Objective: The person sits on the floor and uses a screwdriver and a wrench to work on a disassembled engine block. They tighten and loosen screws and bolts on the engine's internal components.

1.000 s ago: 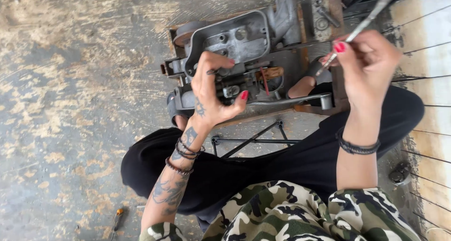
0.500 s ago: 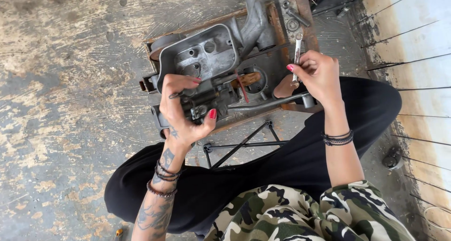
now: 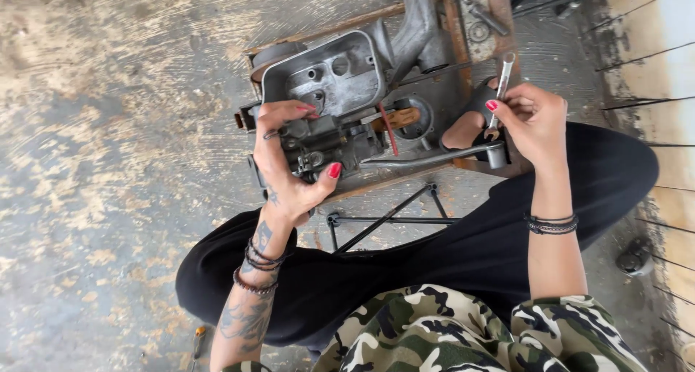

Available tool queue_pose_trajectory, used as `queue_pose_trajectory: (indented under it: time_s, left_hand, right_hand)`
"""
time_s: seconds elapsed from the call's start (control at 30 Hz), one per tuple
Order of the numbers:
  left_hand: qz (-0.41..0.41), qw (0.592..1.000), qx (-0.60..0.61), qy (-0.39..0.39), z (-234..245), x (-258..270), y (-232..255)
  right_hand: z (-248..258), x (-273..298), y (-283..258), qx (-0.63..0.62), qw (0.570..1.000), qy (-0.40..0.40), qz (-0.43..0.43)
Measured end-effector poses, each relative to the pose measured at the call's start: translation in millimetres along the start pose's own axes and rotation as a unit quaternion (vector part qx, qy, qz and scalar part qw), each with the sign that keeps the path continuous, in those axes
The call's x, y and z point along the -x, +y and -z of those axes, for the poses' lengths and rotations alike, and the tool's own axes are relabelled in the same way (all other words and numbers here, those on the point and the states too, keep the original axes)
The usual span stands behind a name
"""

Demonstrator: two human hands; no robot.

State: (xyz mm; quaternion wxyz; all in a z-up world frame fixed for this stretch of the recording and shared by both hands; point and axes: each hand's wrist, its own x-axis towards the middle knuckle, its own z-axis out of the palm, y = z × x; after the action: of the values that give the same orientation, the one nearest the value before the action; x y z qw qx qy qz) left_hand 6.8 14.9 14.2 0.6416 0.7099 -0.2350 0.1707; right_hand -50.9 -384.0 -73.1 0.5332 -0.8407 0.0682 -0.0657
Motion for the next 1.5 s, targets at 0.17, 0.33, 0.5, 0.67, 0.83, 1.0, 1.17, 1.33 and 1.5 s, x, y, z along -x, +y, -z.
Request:
queue_pose_trajectory:
  time_s: [0.17,0.33,0.5,0.67,0.83,1.0,1.17,1.33,1.5]
  left_hand:
    - [0.003,1.0,-0.005,-0.004,-6,2,9]
    - [0.002,0.999,0.045,0.017,1,10,-1]
    - [0.095,0.995,0.029,0.027,8,23,19]
    - [0.048,0.985,-0.059,0.153,-8,51,15]
    - [-0.135,0.927,-0.041,0.347,-50,120,3]
    - [0.154,0.986,-0.012,0.061,-83,122,45]
    - [0.235,0.968,0.069,0.054,-86,131,29]
    - [0.293,0.928,0.162,0.163,-92,141,30]
    - [0.288,0.893,0.232,0.257,-84,157,18]
  right_hand:
    - [-10,2,-9,0.06,0.998,0.021,-0.016]
    - [-8,5,7,0.03,0.999,0.028,-0.001]
    - [-10,11,-4,-0.012,1.0,0.016,0.023]
    - [-15,21,-14,-0.004,0.999,0.01,0.032]
    - [-46,53,-52,-0.086,0.995,0.054,0.005]
    - [-71,75,-113,-0.024,0.969,-0.206,0.138]
    - [-75,73,-120,-0.037,0.95,-0.272,0.152]
    - [-84,51,-89,-0.074,0.955,-0.281,0.056]
    - [-126,7,-16,-0.095,0.989,-0.117,-0.008]
